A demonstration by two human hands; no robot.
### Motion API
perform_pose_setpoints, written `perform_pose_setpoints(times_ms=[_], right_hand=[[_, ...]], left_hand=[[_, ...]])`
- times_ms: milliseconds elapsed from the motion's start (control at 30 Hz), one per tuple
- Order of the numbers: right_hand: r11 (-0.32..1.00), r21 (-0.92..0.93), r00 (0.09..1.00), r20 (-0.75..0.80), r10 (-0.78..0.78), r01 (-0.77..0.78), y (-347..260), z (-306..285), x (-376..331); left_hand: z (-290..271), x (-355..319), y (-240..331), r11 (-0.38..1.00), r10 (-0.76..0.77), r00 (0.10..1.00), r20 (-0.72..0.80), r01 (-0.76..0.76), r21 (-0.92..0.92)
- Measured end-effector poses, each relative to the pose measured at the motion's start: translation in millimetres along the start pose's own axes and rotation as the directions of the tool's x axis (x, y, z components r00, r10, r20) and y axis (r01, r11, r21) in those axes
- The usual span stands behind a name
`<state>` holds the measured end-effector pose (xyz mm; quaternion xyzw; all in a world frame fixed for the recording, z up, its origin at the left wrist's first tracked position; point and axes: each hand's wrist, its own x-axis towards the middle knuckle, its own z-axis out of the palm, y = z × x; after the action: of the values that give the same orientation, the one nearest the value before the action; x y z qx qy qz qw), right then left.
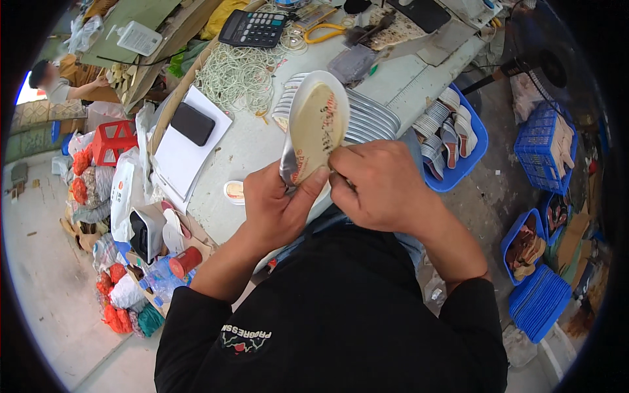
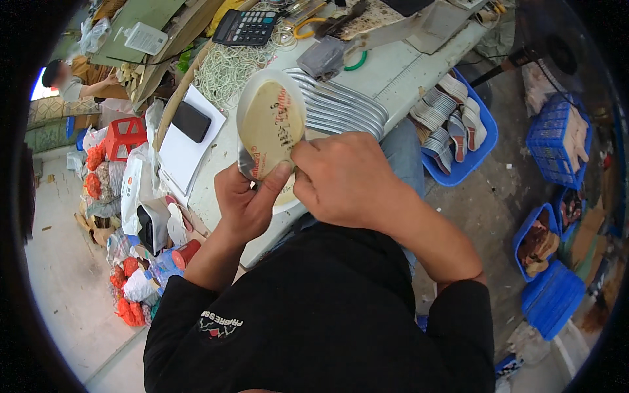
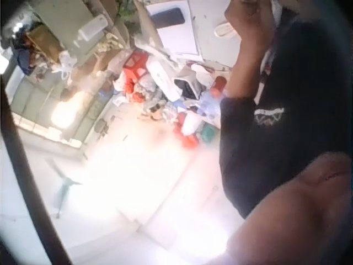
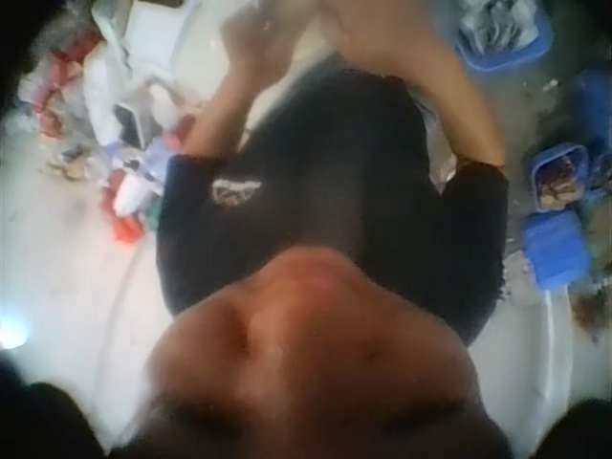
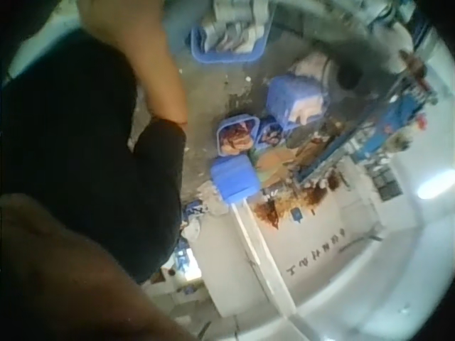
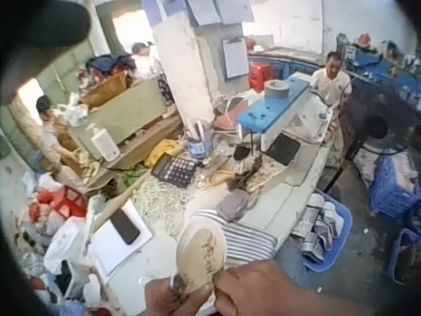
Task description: The person picks up shoe insoles and corresponding grey foam inserts from a workbench. They align the foam insert with the insole and press them together to assemble the shoe component. The person repeats this process for multiple pairs, stacking the finished units on the table.
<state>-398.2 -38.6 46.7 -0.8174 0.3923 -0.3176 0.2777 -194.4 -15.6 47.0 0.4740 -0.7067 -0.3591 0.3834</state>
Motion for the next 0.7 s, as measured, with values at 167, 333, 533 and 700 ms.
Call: perform_pose_setpoints(times_ms=[167, 333, 533, 700], right_hand=[[0.991, 0.062, 0.980, 0.167, 0.108, -0.120, -8.7, 14.4, -7.3], [0.474, 0.815, 0.907, 0.142, 0.395, -0.334, 17.1, 22.2, -14.8], [0.132, 0.962, 0.814, 0.123, 0.568, -0.238, 28.5, 22.6, -11.6], [0.272, 0.908, 0.864, 0.160, 0.478, -0.319, 58.5, 2.5, -15.1]], left_hand=[[-0.7, 5.5, -17.9, 0.758, -0.380, 0.920, 0.099, 0.371, -0.537], [-7.7, 13.7, -17.6, 0.392, -0.473, 0.814, 0.339, 0.538, -0.746], [-28.0, 35.0, -24.2, 0.566, -0.356, 0.709, 0.609, 0.682, -0.463], [-37.8, 76.2, -46.7, 0.951, -0.281, 0.860, 0.426, 0.310, 0.001]])
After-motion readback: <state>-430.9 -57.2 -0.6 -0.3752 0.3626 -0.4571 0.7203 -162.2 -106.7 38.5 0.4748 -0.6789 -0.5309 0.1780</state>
